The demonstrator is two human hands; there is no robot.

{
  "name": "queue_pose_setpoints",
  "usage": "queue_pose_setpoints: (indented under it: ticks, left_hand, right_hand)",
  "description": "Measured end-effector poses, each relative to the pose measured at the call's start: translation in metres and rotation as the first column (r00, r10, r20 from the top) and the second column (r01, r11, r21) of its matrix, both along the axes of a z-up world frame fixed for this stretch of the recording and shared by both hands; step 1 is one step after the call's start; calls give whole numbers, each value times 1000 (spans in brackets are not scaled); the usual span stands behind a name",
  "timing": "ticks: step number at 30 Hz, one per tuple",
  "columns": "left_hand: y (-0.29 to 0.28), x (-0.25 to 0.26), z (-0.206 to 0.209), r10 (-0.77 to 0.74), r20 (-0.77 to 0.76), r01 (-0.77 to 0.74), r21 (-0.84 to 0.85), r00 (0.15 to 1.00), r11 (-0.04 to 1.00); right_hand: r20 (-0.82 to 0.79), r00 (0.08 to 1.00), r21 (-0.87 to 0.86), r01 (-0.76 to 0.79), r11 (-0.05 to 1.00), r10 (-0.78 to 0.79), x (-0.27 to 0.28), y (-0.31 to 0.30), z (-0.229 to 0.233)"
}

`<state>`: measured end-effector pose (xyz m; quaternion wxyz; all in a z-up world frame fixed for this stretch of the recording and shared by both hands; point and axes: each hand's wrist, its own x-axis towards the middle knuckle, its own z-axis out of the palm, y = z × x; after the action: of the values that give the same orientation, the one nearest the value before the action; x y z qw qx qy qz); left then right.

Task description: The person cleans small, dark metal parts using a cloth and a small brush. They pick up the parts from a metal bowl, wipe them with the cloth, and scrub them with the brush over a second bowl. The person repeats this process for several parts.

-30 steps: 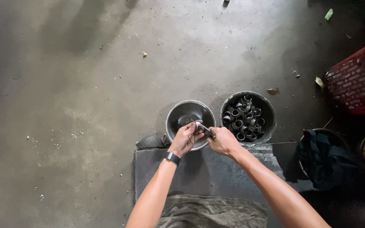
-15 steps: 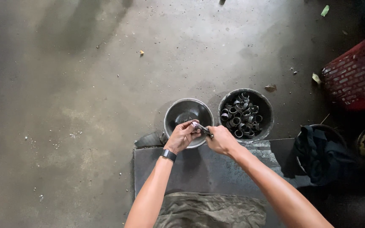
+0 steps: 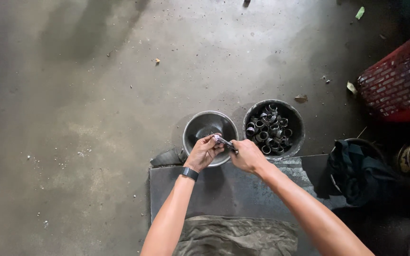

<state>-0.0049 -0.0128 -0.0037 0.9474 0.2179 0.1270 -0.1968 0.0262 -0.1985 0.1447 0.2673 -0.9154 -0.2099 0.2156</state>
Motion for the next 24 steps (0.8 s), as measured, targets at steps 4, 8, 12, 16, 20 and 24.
queue_pose_setpoints:
  ticks: [4,8,12,16,20,24]
  left_hand:
    - [-2,1,-9,-11,-11,11,0,1000,1000]
    - [-3,3,-20,-28,-9,28,79,1000,997]
    - [1,4,-2,-6,-1,6,34,1000,999]
    - [0,4,-9,-31,28,32,-38,999,999]
    - [-2,6,-13,-43,-20,45,72,999,996]
    - [2,6,-3,-32,15,30,75,999,997]
  right_hand:
    - [-55,998,-237,30,971,-45,-1,3,3]
    - [106,994,-346,44,937,-8,-7,-2,-27]
    - [94,995,-111,-23,994,33,1,-6,-19]
    - [-12,998,-90,57,994,-58,0,-4,-8]
    - [92,995,-299,71,951,-45,-7,-6,-36]
    - [133,991,-252,39,967,-5,-3,-5,-18]
